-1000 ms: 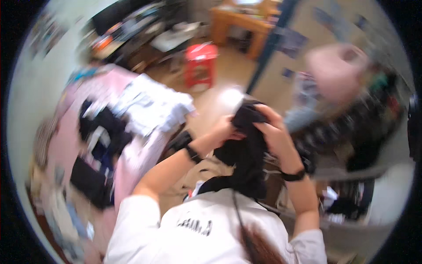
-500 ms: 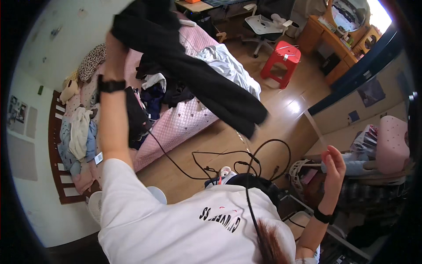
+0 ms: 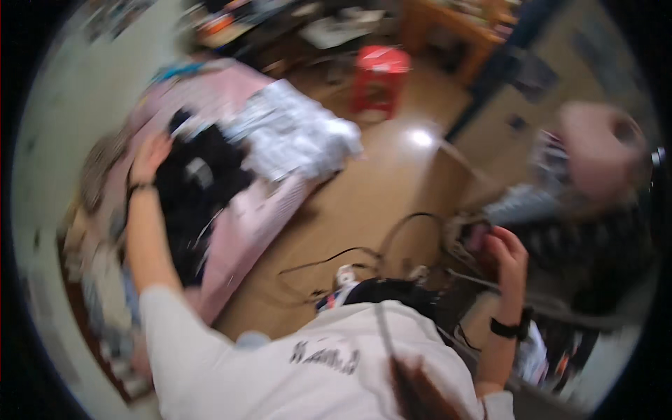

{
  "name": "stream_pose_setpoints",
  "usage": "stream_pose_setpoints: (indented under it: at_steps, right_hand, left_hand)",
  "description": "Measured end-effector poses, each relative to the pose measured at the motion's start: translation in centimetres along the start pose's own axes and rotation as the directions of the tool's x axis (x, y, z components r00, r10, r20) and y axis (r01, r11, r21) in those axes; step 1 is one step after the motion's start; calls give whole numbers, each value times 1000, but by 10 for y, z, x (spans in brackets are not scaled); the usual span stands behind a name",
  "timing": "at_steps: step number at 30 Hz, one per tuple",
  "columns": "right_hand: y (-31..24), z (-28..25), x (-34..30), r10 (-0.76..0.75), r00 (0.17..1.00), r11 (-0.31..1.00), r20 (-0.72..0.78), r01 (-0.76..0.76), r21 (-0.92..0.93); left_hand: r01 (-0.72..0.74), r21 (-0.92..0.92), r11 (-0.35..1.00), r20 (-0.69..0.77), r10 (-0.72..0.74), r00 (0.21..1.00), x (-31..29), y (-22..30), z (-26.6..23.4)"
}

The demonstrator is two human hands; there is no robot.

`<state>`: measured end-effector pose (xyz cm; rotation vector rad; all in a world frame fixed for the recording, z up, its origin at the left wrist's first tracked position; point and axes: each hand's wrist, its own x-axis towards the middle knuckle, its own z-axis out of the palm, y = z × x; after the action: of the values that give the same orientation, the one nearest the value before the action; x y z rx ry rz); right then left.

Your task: The person is hanging clothes on a rack and organizing them on the bed.

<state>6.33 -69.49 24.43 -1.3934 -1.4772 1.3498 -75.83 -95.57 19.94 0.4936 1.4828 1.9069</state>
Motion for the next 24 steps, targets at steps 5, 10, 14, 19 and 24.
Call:
stream_pose_setpoints:
  at_steps: [5,10,14,19,24]
  right_hand:
    - [-17,-67,-2,-182,949,980,-258,196,29]
    - [-70,-192,-10,-457,641,875,-617,448,-183]
    - [-104,-293,-18,-633,261,735,-729,500,-459]
    - [-154,-408,27,-664,138,722,-735,373,-583]
    - [-189,-463,88,-793,209,568,-572,-84,-819]
  left_hand:
    - [365,1,931,280,-351,894,40,-119,50]
    - [535,-49,844,39,-533,845,45,-170,98]
    - [501,38,864,-65,-498,864,40,-183,156]
    - [440,18,898,44,-440,897,30,-174,239]
    - [389,56,920,211,-391,896,4,-159,327]
